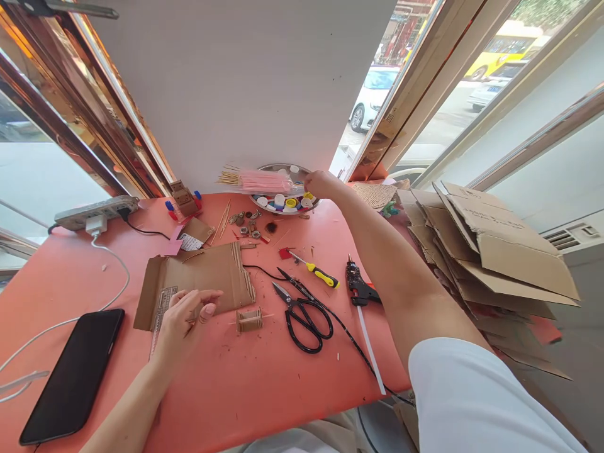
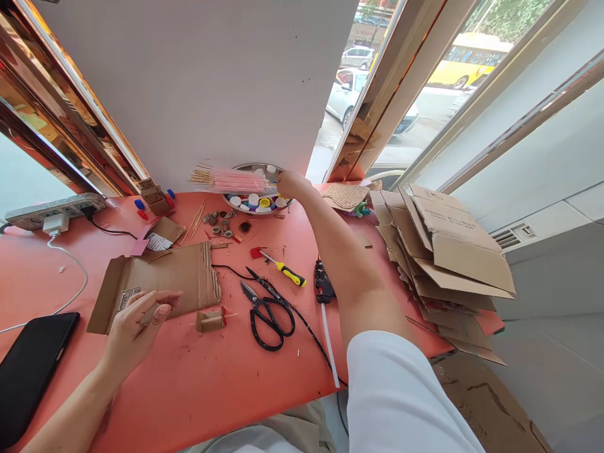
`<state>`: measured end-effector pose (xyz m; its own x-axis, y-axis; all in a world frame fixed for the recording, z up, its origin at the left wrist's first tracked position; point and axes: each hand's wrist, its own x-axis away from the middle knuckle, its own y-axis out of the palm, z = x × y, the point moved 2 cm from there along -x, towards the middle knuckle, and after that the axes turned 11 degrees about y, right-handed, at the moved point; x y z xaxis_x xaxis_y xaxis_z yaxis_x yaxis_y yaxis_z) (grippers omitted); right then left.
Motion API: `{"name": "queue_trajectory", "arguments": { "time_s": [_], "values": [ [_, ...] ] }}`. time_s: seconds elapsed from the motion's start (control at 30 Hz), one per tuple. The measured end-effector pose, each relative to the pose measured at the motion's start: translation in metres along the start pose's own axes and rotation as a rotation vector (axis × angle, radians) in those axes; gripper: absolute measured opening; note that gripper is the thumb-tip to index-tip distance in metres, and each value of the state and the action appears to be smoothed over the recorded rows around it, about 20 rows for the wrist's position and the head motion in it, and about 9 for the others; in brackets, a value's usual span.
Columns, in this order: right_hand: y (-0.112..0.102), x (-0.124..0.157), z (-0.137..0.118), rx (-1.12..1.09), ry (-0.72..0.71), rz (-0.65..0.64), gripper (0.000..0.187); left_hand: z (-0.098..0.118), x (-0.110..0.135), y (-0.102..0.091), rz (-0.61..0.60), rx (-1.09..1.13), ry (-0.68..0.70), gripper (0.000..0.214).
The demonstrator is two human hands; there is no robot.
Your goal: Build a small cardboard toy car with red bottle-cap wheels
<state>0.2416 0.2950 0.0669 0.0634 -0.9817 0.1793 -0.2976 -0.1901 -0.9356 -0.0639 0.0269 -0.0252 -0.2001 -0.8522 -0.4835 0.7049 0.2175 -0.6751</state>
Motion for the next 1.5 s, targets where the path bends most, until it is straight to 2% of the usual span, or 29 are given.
{"name": "queue_trajectory", "arguments": {
  "time_s": [0.13, 0.27, 0.33, 0.4, 0.5, 0.57, 0.67, 0.77, 0.83, 0.93, 1.03, 1.1, 1.2, 1.27, 1.37, 1.43, 1.5],
  "values": [
    [0.002, 0.002, -0.004, 0.159, 0.012, -0.085, 0.018, -0.001, 0.003, 0.003, 0.007, -0.010, 0.025, 0.053],
    [-0.003, -0.002, -0.009, 0.226, -0.013, -0.038, 0.029, -0.010, 0.011, 0.010, 0.059, -0.026, 0.071, 0.050],
    [-0.007, -0.006, -0.008, 0.244, -0.029, -0.042, 0.022, -0.014, 0.015, 0.012, 0.068, -0.034, 0.090, 0.046],
    [-0.007, -0.009, -0.006, 0.265, -0.051, -0.113, 0.011, -0.016, 0.018, 0.013, 0.062, -0.042, 0.102, 0.042],
    [0.001, -0.011, -0.005, 0.284, -0.097, -0.232, 0.027, -0.016, 0.019, 0.012, 0.063, -0.047, 0.117, 0.039],
    [0.009, -0.013, -0.006, 0.272, -0.125, -0.259, 0.034, -0.017, 0.019, 0.012, 0.061, -0.047, 0.112, 0.039],
    [0.013, -0.016, -0.008, 0.214, -0.142, -0.254, 0.041, -0.019, 0.021, 0.014, 0.056, -0.047, 0.101, 0.038],
    [0.006, -0.011, -0.006, 0.121, -0.133, -0.248, 0.042, -0.020, 0.022, 0.016, 0.060, -0.053, 0.117, 0.037],
    [-0.002, -0.003, -0.004, -0.037, -0.122, -0.275, 0.042, -0.018, 0.021, 0.015, 0.072, -0.059, 0.125, 0.039],
    [-0.012, 0.014, -0.004, -0.387, -0.103, -0.390, 0.045, -0.013, 0.013, 0.010, 0.066, -0.059, 0.108, 0.042],
    [-0.012, 0.037, -0.012, -0.572, -0.140, -0.485, 0.050, -0.006, 0.003, 0.004, 0.006, -0.040, 0.075, 0.044],
    [-0.002, 0.062, -0.021, -0.619, -0.191, -0.516, 0.046, -0.001, -0.001, 0.000, 0.029, -0.059, 0.081, 0.042],
    [0.032, 0.117, -0.035, -0.676, -0.219, -0.543, 0.033, 0.009, -0.001, -0.003, 0.099, -0.066, 0.117, 0.033],
    [0.061, 0.165, -0.042, -0.711, -0.246, -0.559, 0.040, 0.019, 0.002, -0.002, 0.091, -0.037, 0.161, 0.032],
    [0.100, 0.233, -0.049, -0.870, -0.293, -0.680, 0.053, 0.039, 0.009, 0.006, -0.074, 0.056, 0.267, 0.036],
    [0.120, 0.266, -0.051, -1.074, -0.201, -0.755, 0.060, 0.052, 0.013, 0.012, -0.187, 0.140, 0.342, 0.037],
    [0.137, 0.284, -0.051, -1.248, -0.056, -0.785, 0.064, 0.061, 0.017, 0.017, -0.223, 0.203, 0.378, 0.036]
  ]
}}
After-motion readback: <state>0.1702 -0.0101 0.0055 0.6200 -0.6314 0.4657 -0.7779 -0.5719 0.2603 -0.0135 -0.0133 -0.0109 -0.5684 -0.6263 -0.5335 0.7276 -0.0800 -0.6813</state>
